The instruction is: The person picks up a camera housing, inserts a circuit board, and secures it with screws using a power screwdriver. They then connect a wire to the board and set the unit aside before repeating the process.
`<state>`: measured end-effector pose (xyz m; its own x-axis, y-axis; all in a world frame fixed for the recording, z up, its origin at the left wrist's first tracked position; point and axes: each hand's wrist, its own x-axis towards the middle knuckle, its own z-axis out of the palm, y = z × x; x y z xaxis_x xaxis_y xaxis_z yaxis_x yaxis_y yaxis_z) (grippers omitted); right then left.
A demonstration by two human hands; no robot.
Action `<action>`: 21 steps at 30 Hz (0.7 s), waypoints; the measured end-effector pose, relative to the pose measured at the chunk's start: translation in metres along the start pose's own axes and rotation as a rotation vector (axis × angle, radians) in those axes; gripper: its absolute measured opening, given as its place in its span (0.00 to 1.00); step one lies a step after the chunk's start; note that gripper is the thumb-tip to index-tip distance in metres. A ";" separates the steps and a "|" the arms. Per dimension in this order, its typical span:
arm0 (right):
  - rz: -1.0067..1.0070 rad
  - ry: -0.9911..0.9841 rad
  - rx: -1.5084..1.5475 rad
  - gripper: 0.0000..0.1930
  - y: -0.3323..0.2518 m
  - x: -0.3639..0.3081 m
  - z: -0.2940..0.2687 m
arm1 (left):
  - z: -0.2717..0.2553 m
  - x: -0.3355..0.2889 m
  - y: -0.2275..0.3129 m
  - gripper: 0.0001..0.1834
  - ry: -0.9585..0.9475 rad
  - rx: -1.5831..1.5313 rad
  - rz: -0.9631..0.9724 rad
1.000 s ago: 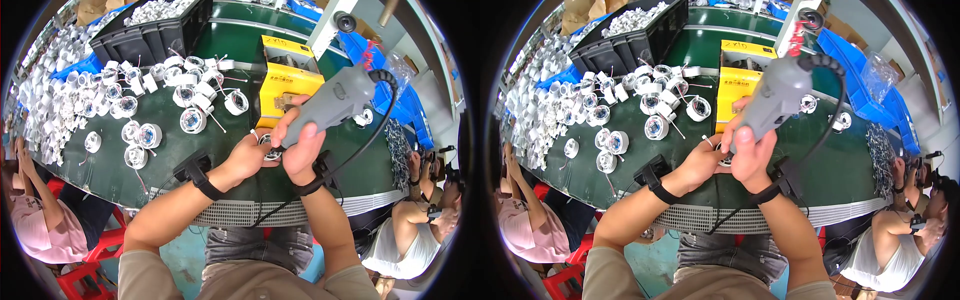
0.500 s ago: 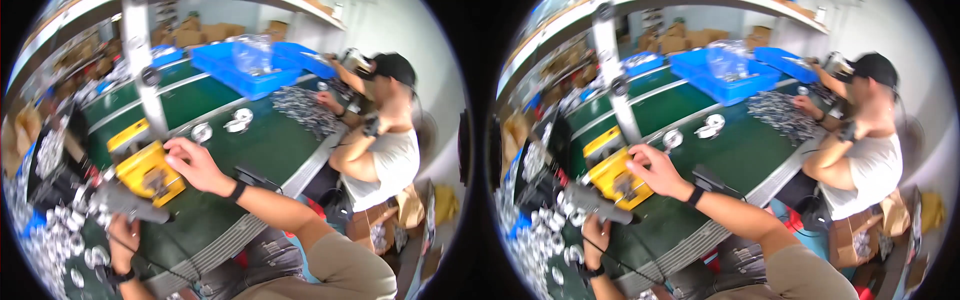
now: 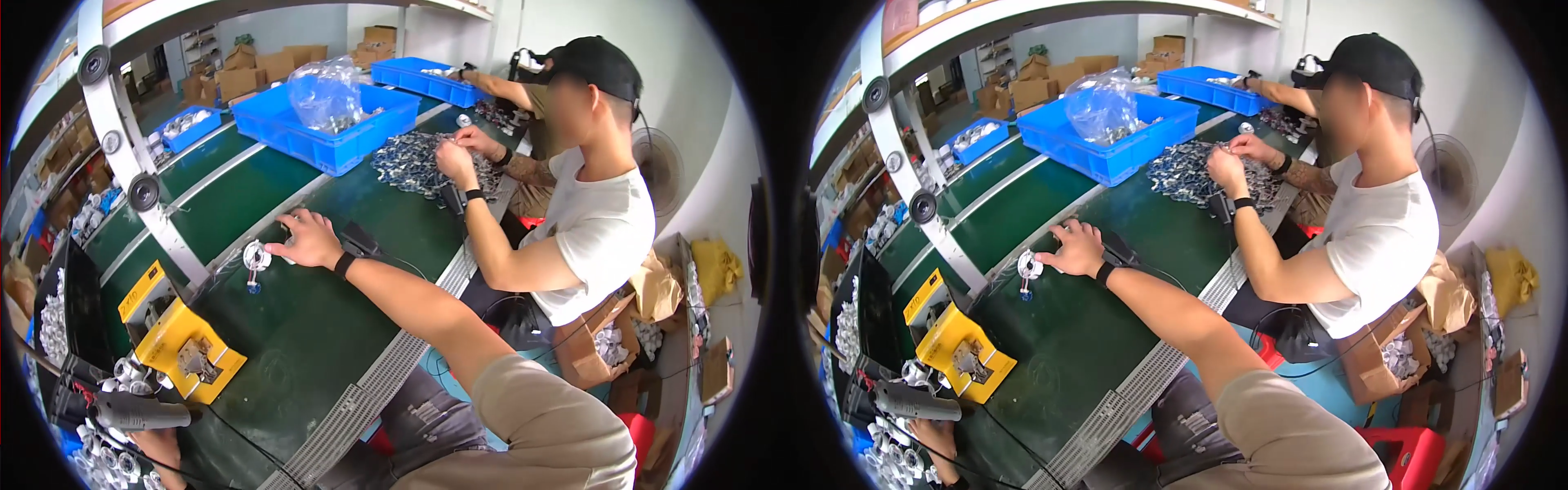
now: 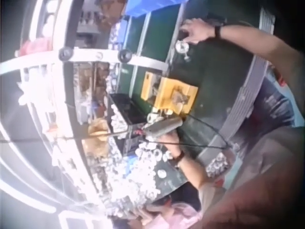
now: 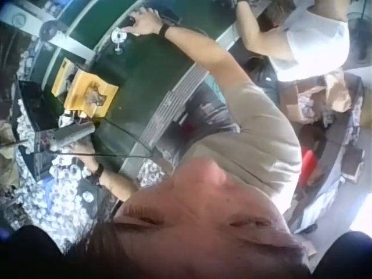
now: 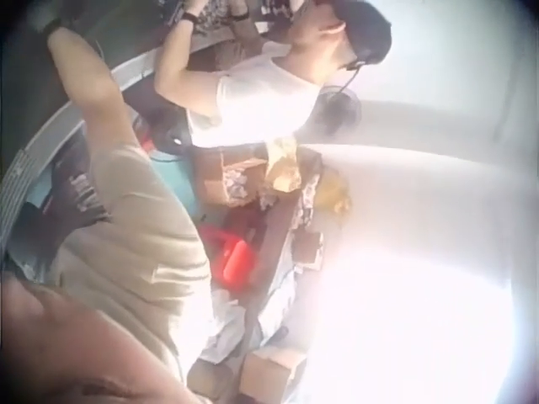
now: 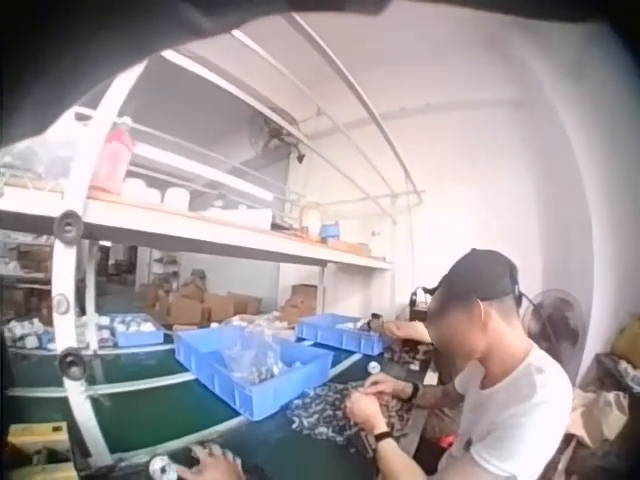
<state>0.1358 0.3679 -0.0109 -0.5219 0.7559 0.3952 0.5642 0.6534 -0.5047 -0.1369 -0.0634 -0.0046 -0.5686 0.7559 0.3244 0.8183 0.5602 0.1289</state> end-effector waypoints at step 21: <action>-0.679 -0.326 0.041 0.28 -0.105 -0.079 -0.037 | -0.061 -0.019 0.079 0.07 -0.916 -1.032 0.344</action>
<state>0.1413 0.2405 0.0390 -0.9131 0.1332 0.3853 0.0302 0.9646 -0.2619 -0.0564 -0.0542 0.0571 0.1411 0.9733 -0.1810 0.3916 0.1131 0.9132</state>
